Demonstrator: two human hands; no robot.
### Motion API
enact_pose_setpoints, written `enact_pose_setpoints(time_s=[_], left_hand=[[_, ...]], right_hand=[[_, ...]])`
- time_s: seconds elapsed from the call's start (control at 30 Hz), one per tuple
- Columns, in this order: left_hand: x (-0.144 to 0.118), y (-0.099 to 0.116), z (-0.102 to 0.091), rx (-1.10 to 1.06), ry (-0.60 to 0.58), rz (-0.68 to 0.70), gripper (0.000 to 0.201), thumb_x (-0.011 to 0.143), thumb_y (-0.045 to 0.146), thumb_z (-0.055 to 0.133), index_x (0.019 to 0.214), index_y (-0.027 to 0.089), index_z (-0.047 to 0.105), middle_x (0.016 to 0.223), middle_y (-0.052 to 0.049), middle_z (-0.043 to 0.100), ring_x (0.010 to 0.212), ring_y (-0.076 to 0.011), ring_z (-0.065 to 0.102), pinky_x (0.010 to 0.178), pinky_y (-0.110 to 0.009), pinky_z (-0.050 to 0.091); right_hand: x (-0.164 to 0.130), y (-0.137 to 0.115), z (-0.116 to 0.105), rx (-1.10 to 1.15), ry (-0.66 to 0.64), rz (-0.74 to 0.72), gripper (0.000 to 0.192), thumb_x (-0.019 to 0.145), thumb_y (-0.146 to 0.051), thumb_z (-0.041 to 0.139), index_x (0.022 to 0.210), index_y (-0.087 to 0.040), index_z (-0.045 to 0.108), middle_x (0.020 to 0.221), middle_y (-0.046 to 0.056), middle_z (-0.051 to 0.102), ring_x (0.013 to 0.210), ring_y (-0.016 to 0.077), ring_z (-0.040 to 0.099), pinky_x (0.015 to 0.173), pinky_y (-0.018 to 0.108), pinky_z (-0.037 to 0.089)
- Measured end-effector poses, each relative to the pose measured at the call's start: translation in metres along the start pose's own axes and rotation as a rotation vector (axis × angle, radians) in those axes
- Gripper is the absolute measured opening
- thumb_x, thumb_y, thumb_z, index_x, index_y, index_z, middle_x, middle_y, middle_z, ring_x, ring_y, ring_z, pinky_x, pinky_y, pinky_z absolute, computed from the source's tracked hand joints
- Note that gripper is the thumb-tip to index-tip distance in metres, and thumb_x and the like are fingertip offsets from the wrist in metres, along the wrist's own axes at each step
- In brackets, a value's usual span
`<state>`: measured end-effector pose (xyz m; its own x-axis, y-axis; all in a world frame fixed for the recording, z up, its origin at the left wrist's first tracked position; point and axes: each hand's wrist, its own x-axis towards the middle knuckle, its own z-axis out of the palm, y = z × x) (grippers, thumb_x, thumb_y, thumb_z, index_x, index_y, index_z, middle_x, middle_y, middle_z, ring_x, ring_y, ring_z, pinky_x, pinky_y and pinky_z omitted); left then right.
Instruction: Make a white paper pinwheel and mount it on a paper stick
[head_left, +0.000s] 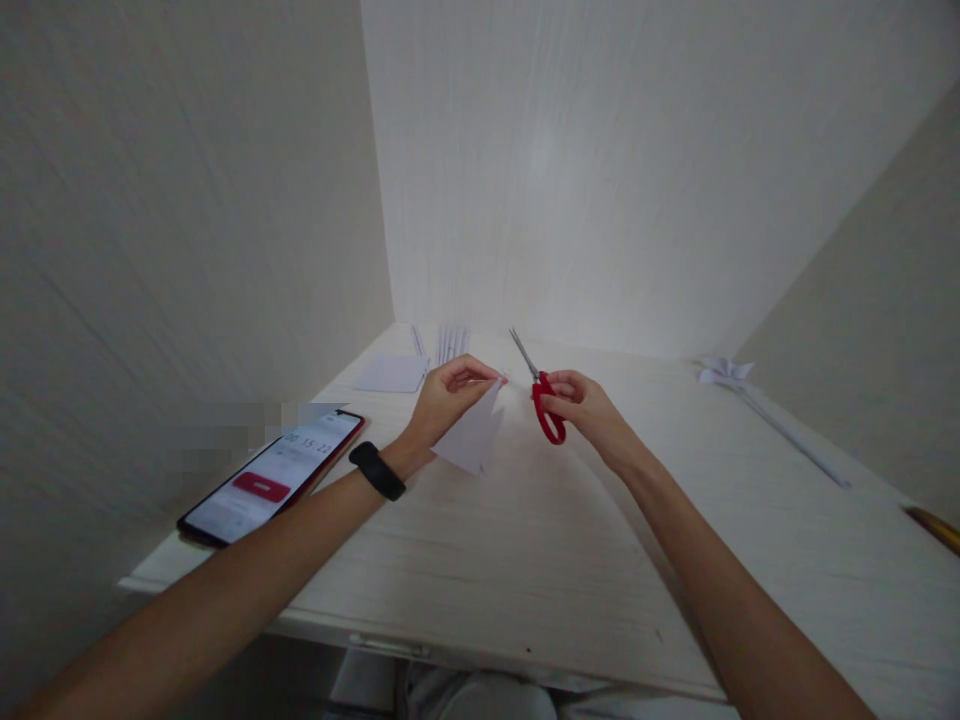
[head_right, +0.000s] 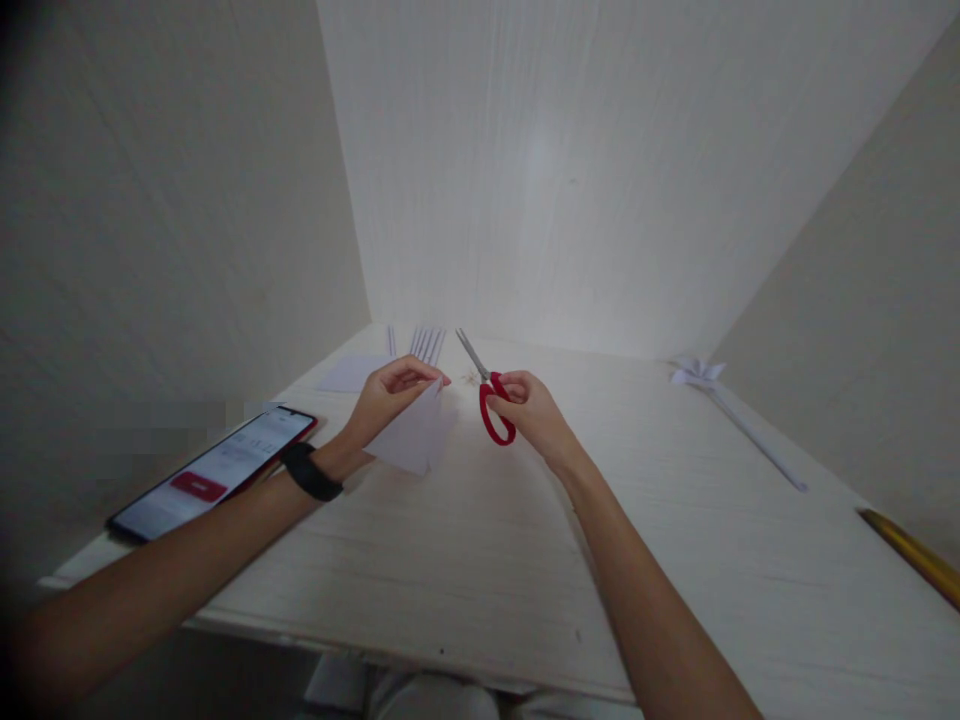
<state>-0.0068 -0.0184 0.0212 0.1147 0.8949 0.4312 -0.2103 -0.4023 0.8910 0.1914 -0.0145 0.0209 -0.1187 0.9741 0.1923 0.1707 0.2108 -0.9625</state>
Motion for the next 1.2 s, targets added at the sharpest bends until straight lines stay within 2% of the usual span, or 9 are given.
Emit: enact_pose_setpoints(time_s=[0.1, 0.23, 0.4, 0.57, 0.77, 0.97, 1.2], left_hand=[[0.0, 0.0, -0.001, 0.038, -0.006, 0.06, 0.019, 0.066, 0.03, 0.076, 0.072, 0.015, 0.066, 0.079, -0.005, 0.07, 0.076, -0.0137, 0.063, 0.074, -0.025, 0.048], [-0.001, 0.0, -0.001, 0.078, -0.018, 0.084, 0.016, 0.067, 0.028, 0.075, 0.073, 0.015, 0.067, 0.08, -0.005, 0.07, 0.076, -0.0144, 0.063, 0.075, -0.026, 0.048], [-0.004, 0.002, 0.002, 0.071, -0.029, 0.077, 0.015, 0.067, 0.027, 0.075, 0.072, 0.015, 0.067, 0.08, -0.005, 0.07, 0.077, -0.0144, 0.063, 0.077, -0.027, 0.048], [-0.005, 0.003, 0.003, 0.034, -0.002, 0.042, 0.015, 0.065, 0.027, 0.075, 0.071, 0.015, 0.066, 0.079, -0.004, 0.069, 0.076, -0.0141, 0.062, 0.076, -0.027, 0.048], [-0.001, 0.001, 0.001, 0.02, -0.028, 0.015, 0.016, 0.064, 0.028, 0.075, 0.07, 0.016, 0.065, 0.075, -0.003, 0.067, 0.071, -0.0134, 0.061, 0.07, -0.025, 0.047], [-0.002, 0.002, 0.003, -0.044, -0.072, -0.049, 0.028, 0.057, 0.036, 0.079, 0.066, 0.017, 0.062, 0.069, -0.002, 0.065, 0.067, -0.0142, 0.061, 0.064, -0.025, 0.047], [-0.004, -0.001, 0.002, -0.042, -0.135, -0.074, 0.023, 0.063, 0.033, 0.076, 0.072, 0.014, 0.066, 0.078, -0.005, 0.068, 0.07, -0.0131, 0.061, 0.067, -0.024, 0.046]], right_hand=[[0.001, 0.005, 0.008, -0.01, 0.031, -0.09, 0.042, 0.057, -0.034, 0.074, 0.086, -0.019, 0.047, 0.082, 0.001, 0.062, 0.07, 0.0121, 0.059, 0.063, 0.026, 0.046], [0.0, 0.01, 0.014, -0.147, 0.047, -0.183, 0.045, 0.058, -0.04, 0.075, 0.083, -0.021, 0.042, 0.074, -0.003, 0.057, 0.063, 0.0118, 0.054, 0.058, 0.026, 0.043], [-0.006, 0.003, 0.015, -0.295, 0.036, -0.242, 0.043, 0.065, -0.047, 0.069, 0.083, -0.022, 0.04, 0.071, -0.002, 0.055, 0.061, 0.0126, 0.05, 0.058, 0.026, 0.039], [-0.015, -0.006, 0.018, -0.47, 0.054, -0.252, 0.037, 0.073, -0.047, 0.059, 0.086, -0.022, 0.034, 0.067, -0.002, 0.053, 0.056, 0.0126, 0.046, 0.054, 0.026, 0.035], [-0.02, -0.006, 0.022, -0.603, 0.07, -0.321, 0.039, 0.071, -0.043, 0.064, 0.085, -0.022, 0.034, 0.071, -0.001, 0.053, 0.058, 0.0121, 0.045, 0.056, 0.025, 0.034], [-0.023, -0.008, 0.022, -0.652, 0.09, -0.351, 0.04, 0.07, -0.042, 0.067, 0.084, -0.022, 0.035, 0.067, -0.002, 0.051, 0.055, 0.0111, 0.043, 0.055, 0.025, 0.032], [-0.02, -0.007, 0.023, -0.509, 0.131, -0.332, 0.04, 0.071, -0.045, 0.066, 0.082, -0.023, 0.035, 0.068, -0.003, 0.052, 0.057, 0.0113, 0.044, 0.055, 0.024, 0.034]])
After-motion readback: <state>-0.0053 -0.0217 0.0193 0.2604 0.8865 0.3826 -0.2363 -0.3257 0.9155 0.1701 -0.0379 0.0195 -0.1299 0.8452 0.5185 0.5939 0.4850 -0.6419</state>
